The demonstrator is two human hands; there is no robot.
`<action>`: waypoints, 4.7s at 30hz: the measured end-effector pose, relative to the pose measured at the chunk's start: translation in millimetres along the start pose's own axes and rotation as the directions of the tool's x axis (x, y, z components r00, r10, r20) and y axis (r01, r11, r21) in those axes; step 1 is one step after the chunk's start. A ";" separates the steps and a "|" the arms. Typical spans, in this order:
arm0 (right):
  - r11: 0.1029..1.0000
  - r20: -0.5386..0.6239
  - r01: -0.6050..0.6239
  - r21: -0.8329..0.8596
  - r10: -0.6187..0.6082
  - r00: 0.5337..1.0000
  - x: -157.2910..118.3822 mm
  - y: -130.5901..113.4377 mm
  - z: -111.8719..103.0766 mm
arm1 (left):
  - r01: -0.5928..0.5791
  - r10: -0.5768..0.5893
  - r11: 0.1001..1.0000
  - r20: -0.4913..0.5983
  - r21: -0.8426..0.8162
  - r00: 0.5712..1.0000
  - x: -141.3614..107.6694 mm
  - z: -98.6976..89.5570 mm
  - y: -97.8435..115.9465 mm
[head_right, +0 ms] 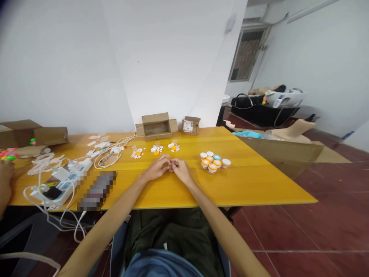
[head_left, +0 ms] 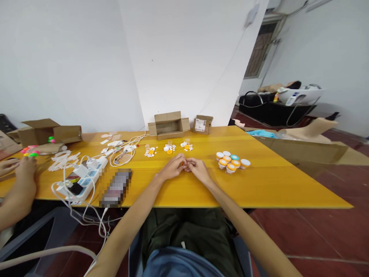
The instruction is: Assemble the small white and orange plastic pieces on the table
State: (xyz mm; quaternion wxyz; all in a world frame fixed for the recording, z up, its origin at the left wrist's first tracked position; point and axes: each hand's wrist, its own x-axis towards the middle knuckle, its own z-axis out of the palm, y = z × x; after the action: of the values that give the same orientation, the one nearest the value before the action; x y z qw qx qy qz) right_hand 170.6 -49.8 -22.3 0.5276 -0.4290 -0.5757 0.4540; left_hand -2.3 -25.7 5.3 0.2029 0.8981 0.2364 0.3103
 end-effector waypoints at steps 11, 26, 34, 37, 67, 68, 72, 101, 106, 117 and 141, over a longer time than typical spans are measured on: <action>1.000 -0.013 -0.008 -0.013 0.008 1.000 1.3 3.7 -0.1 | 0.002 -0.001 0.999 -0.012 0.049 1.000 -0.7 -0.4 2.5; 1.000 -0.003 -0.003 -0.011 0.003 1.000 1.2 3.5 -0.9 | -0.012 0.012 1.000 -0.009 0.008 1.000 0.7 -0.2 2.3; 1.000 0.010 -0.010 -0.013 0.010 1.000 2.4 3.4 -0.2 | 0.038 -0.037 0.999 0.037 -0.036 0.999 0.3 -1.3 3.0; 1.000 0.001 -0.006 -0.022 0.006 1.000 1.4 1.2 0.4 | 0.039 -0.037 0.997 0.040 -0.067 0.999 0.0 -0.9 1.7; 0.998 -0.220 0.002 -0.065 -0.017 0.975 5.7 3.5 -4.8 | 0.301 -0.308 0.951 -0.220 -0.064 0.926 5.0 -0.8 -19.8; 0.998 -0.214 0.010 -0.067 -0.024 0.976 5.7 4.0 -4.8 | 0.298 -0.299 0.954 -0.220 -0.039 0.928 4.5 -0.4 -20.0; 0.997 -0.206 0.020 -0.073 -0.034 0.978 5.7 4.7 -4.7 | 0.292 -0.276 0.955 -0.207 0.051 0.939 2.4 -0.3 -18.5; 0.996 -0.150 -0.034 -0.079 0.021 0.988 2.2 -2.7 -1.5 | 0.219 -0.200 0.970 -0.167 0.102 0.965 2.9 0.1 -9.9; 0.997 -0.129 -0.012 -0.070 0.003 0.992 1.6 -4.0 -1.8 | 0.161 -0.153 0.985 -0.132 0.054 0.979 1.3 -0.2 2.0; 0.999 -0.056 0.012 -0.052 -0.015 0.998 2.7 -1.0 -3.7 | 0.175 -0.166 0.980 -0.092 0.097 0.982 1.6 -1.3 7.2; 0.996 -0.008 -0.040 0.076 0.041 0.999 5.9 3.9 -4.0 | 0.115 -0.103 0.973 -0.066 0.201 0.992 -0.8 -2.4 6.4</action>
State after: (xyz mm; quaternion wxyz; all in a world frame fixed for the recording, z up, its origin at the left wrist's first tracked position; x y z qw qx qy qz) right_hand 174.2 -42.9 -24.7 0.5370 -0.4223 -0.5467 0.4841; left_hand -2.6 -30.8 9.9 0.1194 0.8909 0.3217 0.2975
